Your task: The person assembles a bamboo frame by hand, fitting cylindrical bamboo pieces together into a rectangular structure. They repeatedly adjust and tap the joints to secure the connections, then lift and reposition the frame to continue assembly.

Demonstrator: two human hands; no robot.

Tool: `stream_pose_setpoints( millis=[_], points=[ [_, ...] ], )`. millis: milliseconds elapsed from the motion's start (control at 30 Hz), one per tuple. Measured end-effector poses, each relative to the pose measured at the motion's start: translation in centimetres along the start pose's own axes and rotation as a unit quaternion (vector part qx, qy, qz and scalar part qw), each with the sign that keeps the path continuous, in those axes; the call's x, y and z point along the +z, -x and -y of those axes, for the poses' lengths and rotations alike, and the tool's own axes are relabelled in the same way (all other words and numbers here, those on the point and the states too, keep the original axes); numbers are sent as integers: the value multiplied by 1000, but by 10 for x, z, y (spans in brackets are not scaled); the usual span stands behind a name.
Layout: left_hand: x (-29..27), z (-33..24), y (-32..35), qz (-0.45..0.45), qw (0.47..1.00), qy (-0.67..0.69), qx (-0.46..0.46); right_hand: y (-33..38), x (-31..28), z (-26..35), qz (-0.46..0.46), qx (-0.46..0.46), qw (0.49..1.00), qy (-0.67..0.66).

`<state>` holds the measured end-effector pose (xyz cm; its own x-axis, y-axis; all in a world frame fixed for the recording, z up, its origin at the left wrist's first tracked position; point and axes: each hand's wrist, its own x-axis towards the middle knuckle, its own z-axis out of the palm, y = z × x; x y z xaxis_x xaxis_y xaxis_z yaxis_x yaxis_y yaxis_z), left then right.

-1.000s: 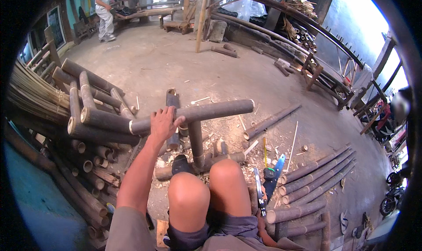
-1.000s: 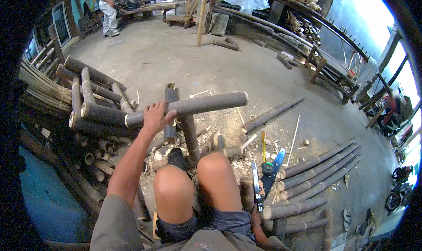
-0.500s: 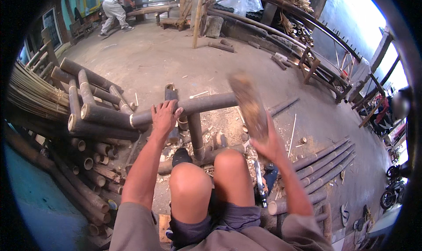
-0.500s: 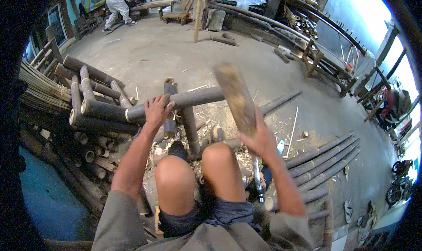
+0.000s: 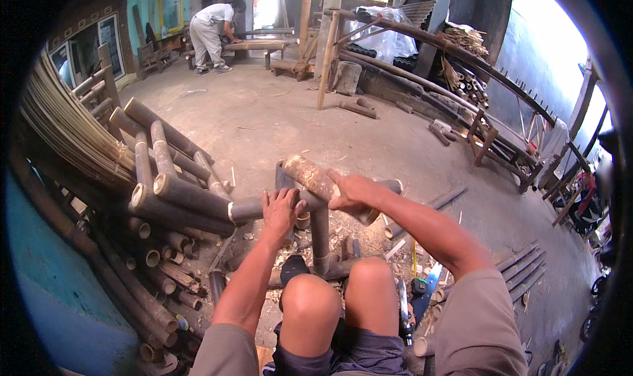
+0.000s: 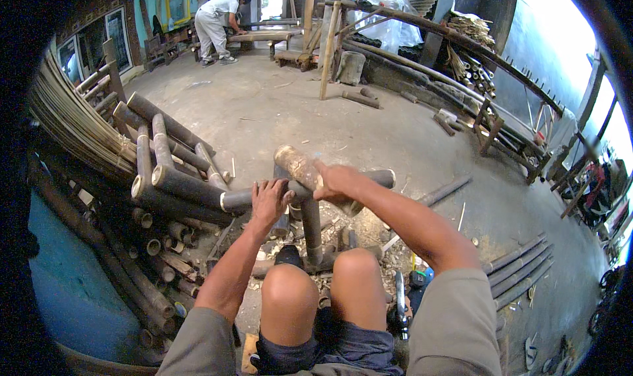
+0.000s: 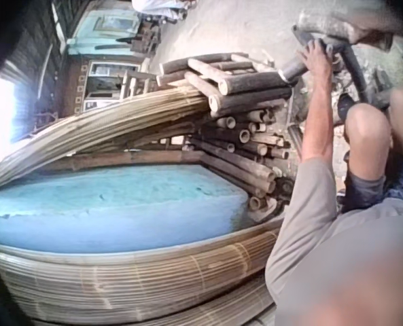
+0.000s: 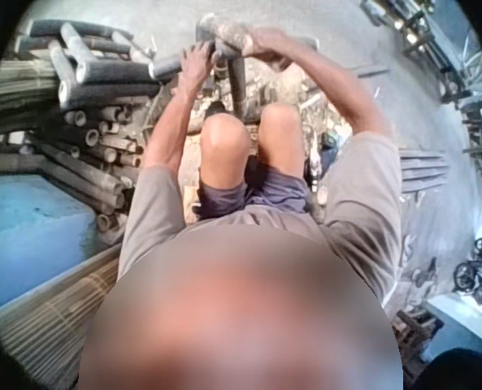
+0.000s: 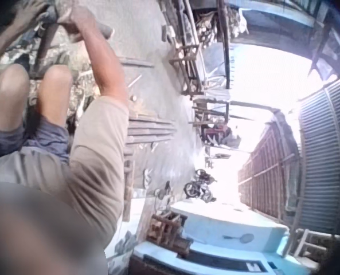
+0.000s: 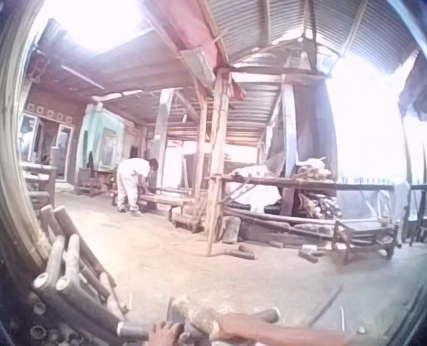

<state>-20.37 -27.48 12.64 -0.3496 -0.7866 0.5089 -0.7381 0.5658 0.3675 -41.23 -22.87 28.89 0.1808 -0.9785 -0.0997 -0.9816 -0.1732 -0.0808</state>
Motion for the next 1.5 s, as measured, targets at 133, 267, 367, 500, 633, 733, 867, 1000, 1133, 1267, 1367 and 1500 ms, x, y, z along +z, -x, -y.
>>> stream_pose_setpoints(
  millis=[133,267,367,500,633,733,867,1000,1133,1267,1367,1500],
  points=[
    [2,4,3,-12,1000,14,4,-12,-4,-25,17,-3,1000,-2],
    [4,6,2,-19,1000,14,12,-26,-39,-27,-240,51,967,-63],
    [6,8,-1,2,1000,2,11,-13,-24,-17,-198,137,961,-134],
    [5,10,-2,0,999,14,29,3,-7,-24,64,7,998,12],
    [5,10,0,4,1000,-2,25,2,-19,-34,-109,14,991,-72],
    [5,10,0,3,1000,9,24,15,-10,-35,-233,56,959,-153],
    [0,9,-2,18,999,4,30,74,48,-37,-79,27,996,-40],
    [-12,4,8,37,999,3,13,157,115,-47,-138,150,969,-140],
    [-28,-18,5,103,994,0,-26,275,209,-36,-221,268,911,-224],
    [-57,-49,-13,171,983,-63,-7,393,296,-24,-69,442,852,-272],
    [-68,-81,-17,230,957,-172,44,453,320,-6,-3,480,833,-273],
    [-61,-127,-6,343,934,-78,59,482,341,20,52,480,830,-280]
  ],
)
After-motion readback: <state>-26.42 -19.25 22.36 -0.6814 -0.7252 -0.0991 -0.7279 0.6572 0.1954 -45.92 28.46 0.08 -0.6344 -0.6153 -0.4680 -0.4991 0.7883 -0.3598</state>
